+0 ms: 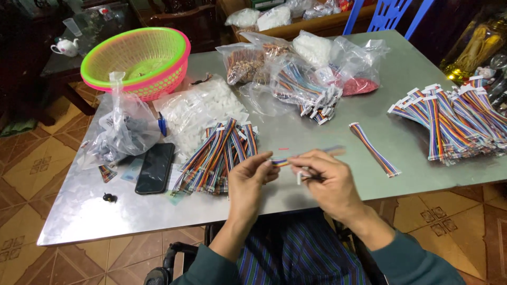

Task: Assembling electronic wire harnesses by manually attaching small red connectors to bundles of multi-colored wires

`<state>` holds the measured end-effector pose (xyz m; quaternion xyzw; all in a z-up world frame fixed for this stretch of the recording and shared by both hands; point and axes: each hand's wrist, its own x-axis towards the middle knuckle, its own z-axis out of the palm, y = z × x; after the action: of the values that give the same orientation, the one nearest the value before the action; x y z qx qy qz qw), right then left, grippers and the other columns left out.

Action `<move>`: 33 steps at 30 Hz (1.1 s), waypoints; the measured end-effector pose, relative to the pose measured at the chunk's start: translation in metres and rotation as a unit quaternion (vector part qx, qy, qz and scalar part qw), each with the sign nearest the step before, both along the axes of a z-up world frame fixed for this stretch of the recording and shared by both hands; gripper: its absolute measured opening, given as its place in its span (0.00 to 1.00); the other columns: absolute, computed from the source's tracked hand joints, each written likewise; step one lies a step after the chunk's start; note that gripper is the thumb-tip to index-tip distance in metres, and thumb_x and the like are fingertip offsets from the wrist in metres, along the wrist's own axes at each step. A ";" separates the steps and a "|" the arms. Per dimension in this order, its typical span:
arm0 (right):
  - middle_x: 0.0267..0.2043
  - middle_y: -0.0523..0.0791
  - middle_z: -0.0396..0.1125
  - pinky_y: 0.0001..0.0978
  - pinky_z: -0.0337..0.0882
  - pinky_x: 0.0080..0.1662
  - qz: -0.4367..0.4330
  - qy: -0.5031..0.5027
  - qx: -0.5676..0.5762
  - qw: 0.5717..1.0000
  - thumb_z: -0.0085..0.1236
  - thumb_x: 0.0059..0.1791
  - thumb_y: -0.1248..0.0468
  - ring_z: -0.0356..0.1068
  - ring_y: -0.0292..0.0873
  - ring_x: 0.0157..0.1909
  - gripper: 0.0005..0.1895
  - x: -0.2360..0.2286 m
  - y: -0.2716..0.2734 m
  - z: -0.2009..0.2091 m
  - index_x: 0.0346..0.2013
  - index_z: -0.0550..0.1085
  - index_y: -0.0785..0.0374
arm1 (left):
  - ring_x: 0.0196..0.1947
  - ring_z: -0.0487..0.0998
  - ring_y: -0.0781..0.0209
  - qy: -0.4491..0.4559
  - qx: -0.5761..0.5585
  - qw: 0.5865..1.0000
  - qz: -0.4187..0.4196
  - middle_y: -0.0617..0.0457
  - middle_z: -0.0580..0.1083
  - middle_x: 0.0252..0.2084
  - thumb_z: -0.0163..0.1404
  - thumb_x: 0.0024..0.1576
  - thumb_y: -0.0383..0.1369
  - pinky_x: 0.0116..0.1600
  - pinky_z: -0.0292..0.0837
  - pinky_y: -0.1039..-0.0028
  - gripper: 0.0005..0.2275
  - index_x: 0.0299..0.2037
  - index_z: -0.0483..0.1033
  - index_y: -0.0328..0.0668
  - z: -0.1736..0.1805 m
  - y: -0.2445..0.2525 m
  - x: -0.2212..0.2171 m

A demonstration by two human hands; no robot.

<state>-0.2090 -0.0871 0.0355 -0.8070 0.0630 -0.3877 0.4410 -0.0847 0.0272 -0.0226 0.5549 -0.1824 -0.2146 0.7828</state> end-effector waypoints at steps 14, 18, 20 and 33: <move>0.29 0.48 0.72 0.29 0.71 0.30 0.014 0.019 -0.022 0.999 0.61 0.45 0.76 0.68 0.39 0.25 0.16 0.003 -0.010 -0.011 0.48 0.81 0.66 | 0.37 0.85 0.47 0.151 -0.062 0.984 -0.066 0.36 0.80 0.39 0.55 0.57 0.23 0.45 0.86 0.65 0.16 0.55 0.76 0.21 -0.017 -0.008 -0.006; 0.32 0.45 0.70 0.33 0.73 0.31 -0.005 0.023 -0.152 0.988 0.63 0.47 0.71 0.70 0.43 0.27 0.14 0.004 -0.014 -0.022 0.47 0.81 0.60 | 0.35 0.85 0.49 0.154 -0.056 0.985 -0.055 0.36 0.81 0.39 0.58 0.56 0.23 0.45 0.85 0.63 0.15 0.52 0.78 0.21 -0.014 -0.008 -0.009; 0.31 0.45 0.70 0.32 0.73 0.31 -0.005 0.022 -0.146 0.989 0.64 0.46 0.71 0.70 0.43 0.27 0.14 0.006 -0.013 -0.024 0.46 0.81 0.59 | 0.35 0.85 0.50 0.161 -0.065 0.983 -0.060 0.36 0.81 0.39 0.58 0.55 0.23 0.45 0.85 0.63 0.15 0.51 0.78 0.21 0.005 -0.006 -0.017; 0.44 0.48 0.65 0.42 0.77 0.38 0.056 0.114 -0.090 0.988 0.68 0.43 0.59 0.70 0.48 0.38 0.31 -0.004 -0.014 -0.019 0.62 0.74 0.55 | 0.34 0.85 0.54 0.203 -0.085 0.973 -0.063 0.40 0.81 0.38 0.57 0.57 0.24 0.42 0.84 0.70 0.13 0.51 0.77 0.23 -0.022 -0.018 -0.022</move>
<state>-0.2130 -0.1012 0.0167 -0.8846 0.0326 -0.2716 0.3777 -0.1065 0.0097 -0.0444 0.4189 -0.0715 -0.3555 0.8325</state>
